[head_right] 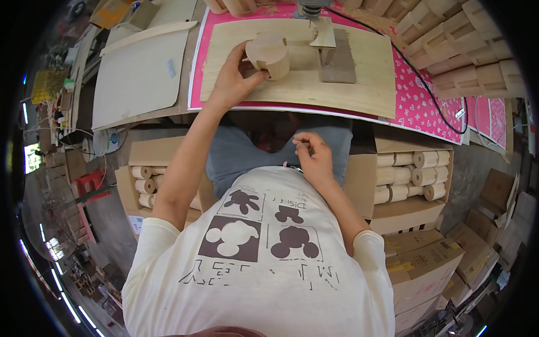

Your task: Operator uses a vertical router/drill press to process small cylindrical wooden blocks.

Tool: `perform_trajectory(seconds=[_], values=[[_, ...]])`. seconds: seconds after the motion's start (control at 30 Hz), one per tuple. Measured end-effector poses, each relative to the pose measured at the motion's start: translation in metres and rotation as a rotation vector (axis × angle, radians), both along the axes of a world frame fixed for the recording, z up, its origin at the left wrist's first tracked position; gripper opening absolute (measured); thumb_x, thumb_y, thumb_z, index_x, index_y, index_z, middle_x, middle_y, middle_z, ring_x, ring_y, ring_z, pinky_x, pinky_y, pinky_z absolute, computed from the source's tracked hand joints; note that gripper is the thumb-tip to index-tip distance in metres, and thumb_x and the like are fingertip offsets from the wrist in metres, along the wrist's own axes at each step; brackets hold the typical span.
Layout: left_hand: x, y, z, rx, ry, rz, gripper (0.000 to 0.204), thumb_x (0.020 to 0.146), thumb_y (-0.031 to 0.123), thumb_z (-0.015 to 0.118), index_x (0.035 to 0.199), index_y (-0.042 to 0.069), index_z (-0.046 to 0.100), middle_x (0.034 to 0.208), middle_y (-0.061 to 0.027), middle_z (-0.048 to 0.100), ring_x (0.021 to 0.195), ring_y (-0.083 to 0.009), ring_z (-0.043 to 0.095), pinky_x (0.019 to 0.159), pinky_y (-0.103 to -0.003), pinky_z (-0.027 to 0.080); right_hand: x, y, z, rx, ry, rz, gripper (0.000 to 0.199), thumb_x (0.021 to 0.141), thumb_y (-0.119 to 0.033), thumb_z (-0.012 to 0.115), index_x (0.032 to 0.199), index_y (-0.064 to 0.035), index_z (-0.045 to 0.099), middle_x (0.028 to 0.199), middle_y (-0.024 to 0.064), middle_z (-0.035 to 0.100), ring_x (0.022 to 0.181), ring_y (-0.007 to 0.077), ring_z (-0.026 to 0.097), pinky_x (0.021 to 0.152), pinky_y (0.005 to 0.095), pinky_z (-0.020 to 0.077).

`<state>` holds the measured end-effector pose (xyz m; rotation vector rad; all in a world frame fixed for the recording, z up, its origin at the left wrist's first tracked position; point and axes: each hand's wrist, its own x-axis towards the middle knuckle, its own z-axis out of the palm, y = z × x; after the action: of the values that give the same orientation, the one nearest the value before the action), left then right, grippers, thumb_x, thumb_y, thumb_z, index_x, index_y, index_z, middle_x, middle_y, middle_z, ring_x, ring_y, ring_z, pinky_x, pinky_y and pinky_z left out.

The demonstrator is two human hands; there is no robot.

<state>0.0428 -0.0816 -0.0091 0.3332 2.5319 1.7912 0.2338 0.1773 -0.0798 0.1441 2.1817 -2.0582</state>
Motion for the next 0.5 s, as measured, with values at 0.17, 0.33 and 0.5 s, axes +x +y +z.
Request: perform_trajectory(seconds=[0.17, 0.33, 0.5], values=[[-0.009, 0.017, -0.014, -0.058, 0.164, 0.052, 0.086, 0.093, 0.008, 0.089, 0.168, 0.003, 0.048, 0.15, -0.0155, 0.065, 0.123, -0.0234, 0.073, 0.107, -0.039, 0.061, 0.002, -0.005, -0.002, -0.007, -0.035, 0.066, 0.02, 0.108, 0.002, 0.066, 0.125, 0.0011, 0.075, 0.114, 0.0085, 0.079, 0.089, 0.0134, 0.073, 0.082, 0.0297, 0.0614], [-0.024, 0.029, 0.0, -0.026, 0.082, 0.017, 0.085, 0.096, 0.007, 0.088, 0.17, 0.002, 0.047, 0.151, -0.0169, 0.068, 0.112, -0.0195, 0.074, 0.102, -0.036, 0.062, 0.006, 0.001, -0.005, 0.018, -0.054, 0.041, 0.02, 0.108, 0.002, 0.067, 0.126, 0.001, 0.075, 0.113, 0.0081, 0.08, 0.09, 0.0129, 0.073, 0.082, 0.0298, 0.0619], [-0.038, 0.033, 0.005, -0.005, 0.024, -0.023, 0.085, 0.097, 0.007, 0.087, 0.172, 0.002, 0.047, 0.154, -0.0188, 0.07, 0.109, -0.0179, 0.075, 0.1, -0.036, 0.062, 0.007, 0.003, -0.009, 0.001, -0.066, 0.015, 0.02, 0.108, 0.001, 0.067, 0.126, 0.0004, 0.075, 0.113, 0.0085, 0.08, 0.089, 0.0128, 0.073, 0.083, 0.0296, 0.0623]])
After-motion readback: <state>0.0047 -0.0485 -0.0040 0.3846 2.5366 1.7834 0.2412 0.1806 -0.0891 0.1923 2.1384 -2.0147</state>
